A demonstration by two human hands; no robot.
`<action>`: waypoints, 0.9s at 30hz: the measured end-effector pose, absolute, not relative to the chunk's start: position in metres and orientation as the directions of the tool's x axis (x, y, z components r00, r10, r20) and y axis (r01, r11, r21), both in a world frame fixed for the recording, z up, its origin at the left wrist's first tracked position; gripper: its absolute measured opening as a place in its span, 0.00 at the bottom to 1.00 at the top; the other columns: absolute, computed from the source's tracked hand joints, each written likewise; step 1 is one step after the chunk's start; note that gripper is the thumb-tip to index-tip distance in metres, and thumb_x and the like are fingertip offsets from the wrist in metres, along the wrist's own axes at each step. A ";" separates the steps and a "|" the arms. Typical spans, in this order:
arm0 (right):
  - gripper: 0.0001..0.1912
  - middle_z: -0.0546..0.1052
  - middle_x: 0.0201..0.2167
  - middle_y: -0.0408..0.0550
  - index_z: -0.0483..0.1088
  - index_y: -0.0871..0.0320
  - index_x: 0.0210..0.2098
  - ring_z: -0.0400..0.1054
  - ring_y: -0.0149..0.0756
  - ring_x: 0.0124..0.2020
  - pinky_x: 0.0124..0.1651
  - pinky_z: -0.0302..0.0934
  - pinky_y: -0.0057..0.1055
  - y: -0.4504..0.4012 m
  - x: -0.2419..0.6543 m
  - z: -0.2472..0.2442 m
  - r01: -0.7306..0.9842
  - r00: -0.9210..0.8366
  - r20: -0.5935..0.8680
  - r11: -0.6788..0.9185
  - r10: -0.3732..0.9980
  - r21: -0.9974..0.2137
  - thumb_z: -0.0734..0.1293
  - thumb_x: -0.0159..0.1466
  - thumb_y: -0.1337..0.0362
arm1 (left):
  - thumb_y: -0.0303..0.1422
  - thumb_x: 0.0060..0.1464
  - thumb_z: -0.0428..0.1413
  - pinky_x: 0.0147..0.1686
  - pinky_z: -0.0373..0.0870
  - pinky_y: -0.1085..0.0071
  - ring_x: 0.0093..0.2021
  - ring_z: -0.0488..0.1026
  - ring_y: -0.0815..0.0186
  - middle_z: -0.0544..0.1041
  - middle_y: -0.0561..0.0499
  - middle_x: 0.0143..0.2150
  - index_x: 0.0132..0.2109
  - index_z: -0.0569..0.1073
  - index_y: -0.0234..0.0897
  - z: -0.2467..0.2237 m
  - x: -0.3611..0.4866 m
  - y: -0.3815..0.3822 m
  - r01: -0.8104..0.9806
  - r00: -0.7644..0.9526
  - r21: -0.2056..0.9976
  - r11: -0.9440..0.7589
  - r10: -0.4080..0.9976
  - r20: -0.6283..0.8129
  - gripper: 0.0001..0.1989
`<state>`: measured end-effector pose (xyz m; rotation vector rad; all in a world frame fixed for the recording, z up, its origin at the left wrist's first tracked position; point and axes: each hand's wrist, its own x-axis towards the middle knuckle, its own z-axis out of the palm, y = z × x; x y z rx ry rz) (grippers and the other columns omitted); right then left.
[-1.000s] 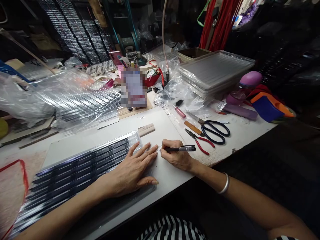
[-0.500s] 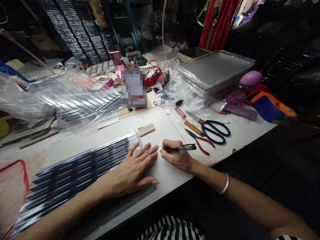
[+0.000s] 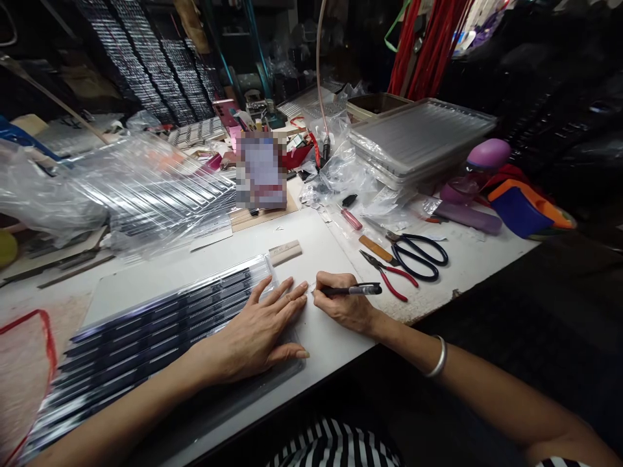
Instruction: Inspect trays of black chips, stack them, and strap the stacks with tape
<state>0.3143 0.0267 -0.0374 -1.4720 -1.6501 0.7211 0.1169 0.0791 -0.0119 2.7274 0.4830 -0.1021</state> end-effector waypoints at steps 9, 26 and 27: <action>0.08 0.63 0.17 0.38 0.61 0.58 0.21 0.54 0.27 0.21 0.25 0.50 0.26 0.030 0.328 -0.034 0.458 -0.014 0.110 0.104 0.994 -0.883 0.61 0.57 0.68 | 0.59 0.54 0.39 0.63 0.36 0.46 0.67 0.45 0.48 0.53 0.40 0.67 0.62 0.58 0.34 -0.011 0.116 0.079 0.343 0.939 0.332 -0.879 0.318 -0.130 0.39; 0.10 0.60 0.17 0.38 0.57 0.57 0.21 0.52 0.26 0.20 0.25 0.49 0.26 0.030 0.327 -0.039 0.594 -0.069 0.216 0.214 0.974 -0.776 0.60 0.58 0.68 | 0.57 0.55 0.40 0.63 0.38 0.46 0.67 0.45 0.49 0.53 0.42 0.67 0.66 0.50 0.36 -0.018 0.114 0.080 0.320 0.947 0.301 -0.898 0.312 -0.074 0.40; 0.10 0.60 0.17 0.38 0.56 0.57 0.21 0.52 0.26 0.20 0.25 0.49 0.26 0.030 0.327 -0.039 0.597 -0.066 0.214 0.211 0.975 -0.774 0.60 0.58 0.69 | 0.57 0.55 0.40 0.63 0.38 0.46 0.67 0.46 0.49 0.53 0.41 0.67 0.66 0.50 0.37 -0.018 0.114 0.080 0.318 0.948 0.301 -0.899 0.312 -0.071 0.40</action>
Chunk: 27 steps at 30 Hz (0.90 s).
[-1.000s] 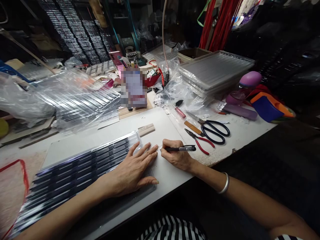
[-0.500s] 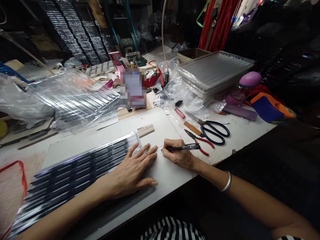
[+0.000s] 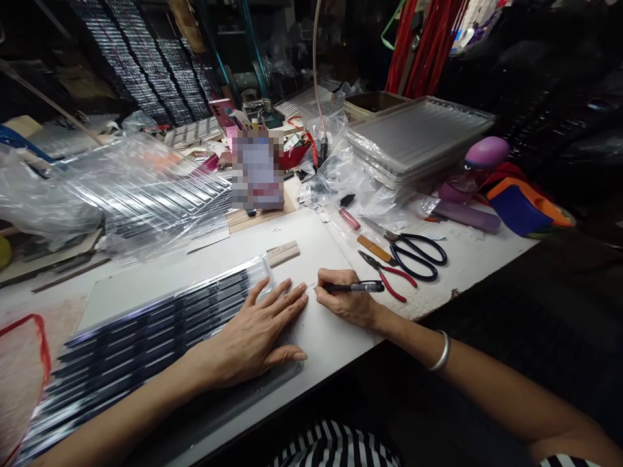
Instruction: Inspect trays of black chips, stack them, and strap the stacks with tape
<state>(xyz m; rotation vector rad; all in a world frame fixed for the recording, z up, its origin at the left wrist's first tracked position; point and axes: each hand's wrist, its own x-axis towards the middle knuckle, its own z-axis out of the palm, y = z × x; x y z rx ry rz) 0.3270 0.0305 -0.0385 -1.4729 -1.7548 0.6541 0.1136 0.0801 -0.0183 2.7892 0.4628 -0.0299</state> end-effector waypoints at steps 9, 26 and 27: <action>0.09 0.60 0.17 0.38 0.57 0.57 0.22 0.52 0.26 0.20 0.25 0.49 0.26 0.029 0.327 -0.039 0.560 -0.079 0.193 0.203 0.978 -0.803 0.60 0.58 0.69 | 0.58 0.55 0.39 0.63 0.35 0.46 0.67 0.45 0.49 0.51 0.42 0.67 0.66 0.50 0.36 -0.016 0.115 0.080 0.332 0.943 0.311 -0.891 0.313 -0.110 0.40; 0.09 0.62 0.17 0.38 0.59 0.57 0.22 0.55 0.28 0.21 0.26 0.51 0.27 0.029 0.329 -0.035 0.446 0.138 0.184 0.105 0.973 -0.889 0.61 0.57 0.66 | 0.58 0.55 0.38 0.63 0.36 0.46 0.67 0.45 0.49 0.52 0.42 0.67 0.66 0.52 0.36 -0.012 0.117 0.080 0.348 0.937 0.314 -0.883 0.319 -0.140 0.40; 0.09 0.62 0.18 0.38 0.59 0.57 0.22 0.55 0.28 0.21 0.26 0.51 0.27 0.029 0.329 -0.035 0.442 0.156 0.185 0.099 0.970 -0.891 0.62 0.57 0.65 | 0.58 0.55 0.37 0.63 0.35 0.46 0.67 0.44 0.49 0.51 0.43 0.67 0.65 0.52 0.36 -0.012 0.117 0.080 0.352 0.935 0.314 -0.882 0.321 -0.148 0.40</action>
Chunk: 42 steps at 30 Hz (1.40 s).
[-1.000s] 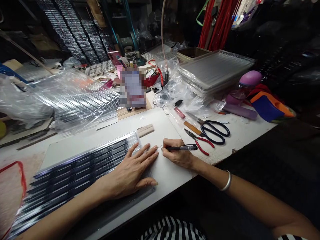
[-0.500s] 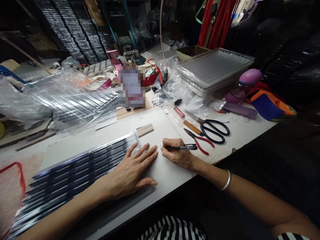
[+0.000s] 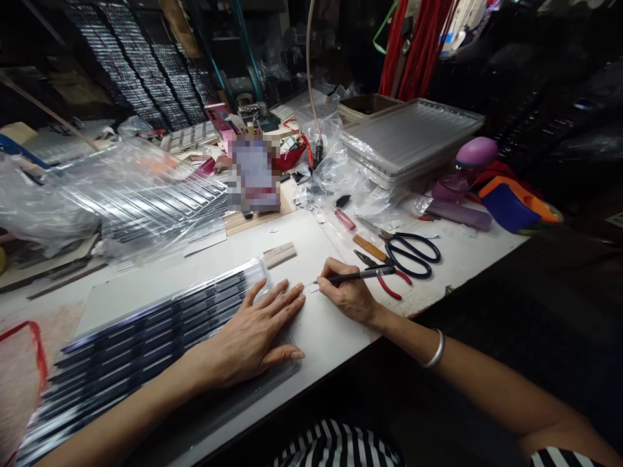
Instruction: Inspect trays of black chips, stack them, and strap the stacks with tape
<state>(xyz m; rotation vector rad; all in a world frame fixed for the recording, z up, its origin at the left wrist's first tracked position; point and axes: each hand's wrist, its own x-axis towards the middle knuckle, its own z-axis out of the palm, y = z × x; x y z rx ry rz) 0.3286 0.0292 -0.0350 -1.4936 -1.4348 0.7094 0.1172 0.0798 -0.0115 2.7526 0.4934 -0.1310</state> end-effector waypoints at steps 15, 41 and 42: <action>0.14 0.60 0.15 0.37 0.58 0.56 0.22 0.53 0.27 0.19 0.24 0.50 0.28 0.029 0.333 -0.040 0.328 0.174 0.105 0.043 0.979 -0.944 0.63 0.61 0.60 | 0.59 0.53 0.38 0.63 0.36 0.44 0.67 0.44 0.48 0.51 0.42 0.67 0.65 0.52 0.34 -0.010 0.117 0.079 0.358 0.933 0.327 -0.874 0.322 -0.161 0.42; 0.10 0.62 0.16 0.38 0.58 0.57 0.20 0.53 0.26 0.20 0.25 0.50 0.27 0.028 0.330 -0.037 0.571 -0.020 0.174 0.154 0.985 -0.807 0.61 0.57 0.68 | 0.60 0.53 0.37 0.63 0.35 0.45 0.67 0.44 0.48 0.51 0.42 0.68 0.65 0.52 0.34 -0.010 0.118 0.080 0.367 0.929 0.323 -0.872 0.324 -0.179 0.43; 0.10 0.62 0.16 0.38 0.58 0.57 0.20 0.54 0.26 0.20 0.25 0.50 0.27 0.028 0.330 -0.037 0.567 -0.023 0.171 0.153 0.985 -0.809 0.61 0.57 0.68 | 0.60 0.53 0.37 0.63 0.35 0.45 0.67 0.44 0.48 0.51 0.42 0.68 0.65 0.52 0.34 -0.010 0.118 0.080 0.366 0.929 0.322 -0.873 0.324 -0.178 0.43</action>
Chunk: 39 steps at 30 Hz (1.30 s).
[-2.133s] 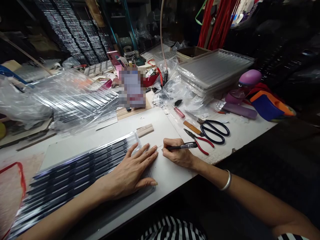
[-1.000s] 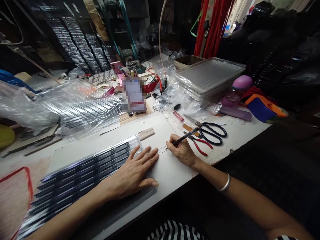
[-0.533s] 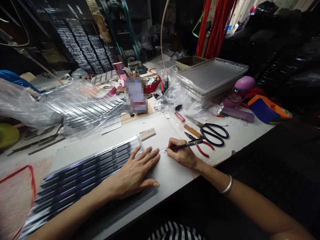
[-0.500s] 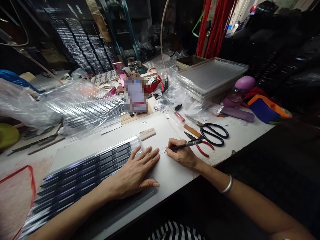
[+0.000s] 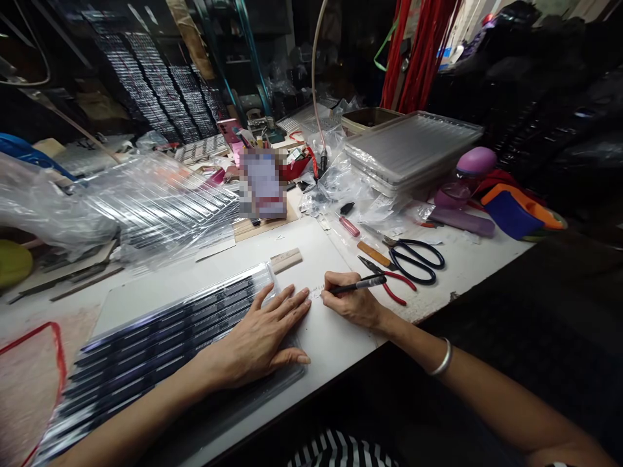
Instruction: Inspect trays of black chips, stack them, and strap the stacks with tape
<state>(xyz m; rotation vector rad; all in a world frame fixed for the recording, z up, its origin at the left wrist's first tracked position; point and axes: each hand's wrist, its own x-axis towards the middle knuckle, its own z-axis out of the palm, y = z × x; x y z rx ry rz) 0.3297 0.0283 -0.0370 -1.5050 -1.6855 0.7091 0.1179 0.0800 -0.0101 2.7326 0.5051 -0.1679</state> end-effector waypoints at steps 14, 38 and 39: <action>0.10 0.62 0.17 0.39 0.57 0.57 0.20 0.54 0.27 0.20 0.26 0.50 0.28 0.028 0.329 -0.035 0.566 0.002 0.186 0.152 0.982 -0.810 0.61 0.56 0.68 | 0.59 0.53 0.39 0.63 0.36 0.46 0.67 0.45 0.48 0.51 0.42 0.68 0.66 0.51 0.36 -0.016 0.115 0.079 0.338 0.941 0.298 -0.893 0.315 -0.121 0.41; 0.06 0.71 0.28 0.46 0.64 0.56 0.26 0.61 0.38 0.34 0.40 0.48 0.36 0.027 0.328 -0.042 0.810 -0.008 0.152 0.096 0.988 -0.579 0.63 0.59 0.64 | 0.59 0.53 0.40 0.63 0.35 0.44 0.67 0.42 0.49 0.49 0.38 0.68 0.65 0.53 0.34 -0.007 0.121 0.074 0.359 0.933 0.323 -0.876 0.329 -0.146 0.41; 0.06 0.70 0.28 0.46 0.63 0.56 0.26 0.61 0.38 0.34 0.40 0.48 0.37 0.027 0.328 -0.043 0.809 0.005 0.162 0.091 0.987 -0.581 0.63 0.59 0.65 | 0.59 0.53 0.41 0.63 0.37 0.45 0.67 0.41 0.49 0.46 0.39 0.69 0.65 0.53 0.37 -0.004 0.119 0.074 0.357 0.934 0.320 -0.877 0.330 -0.137 0.41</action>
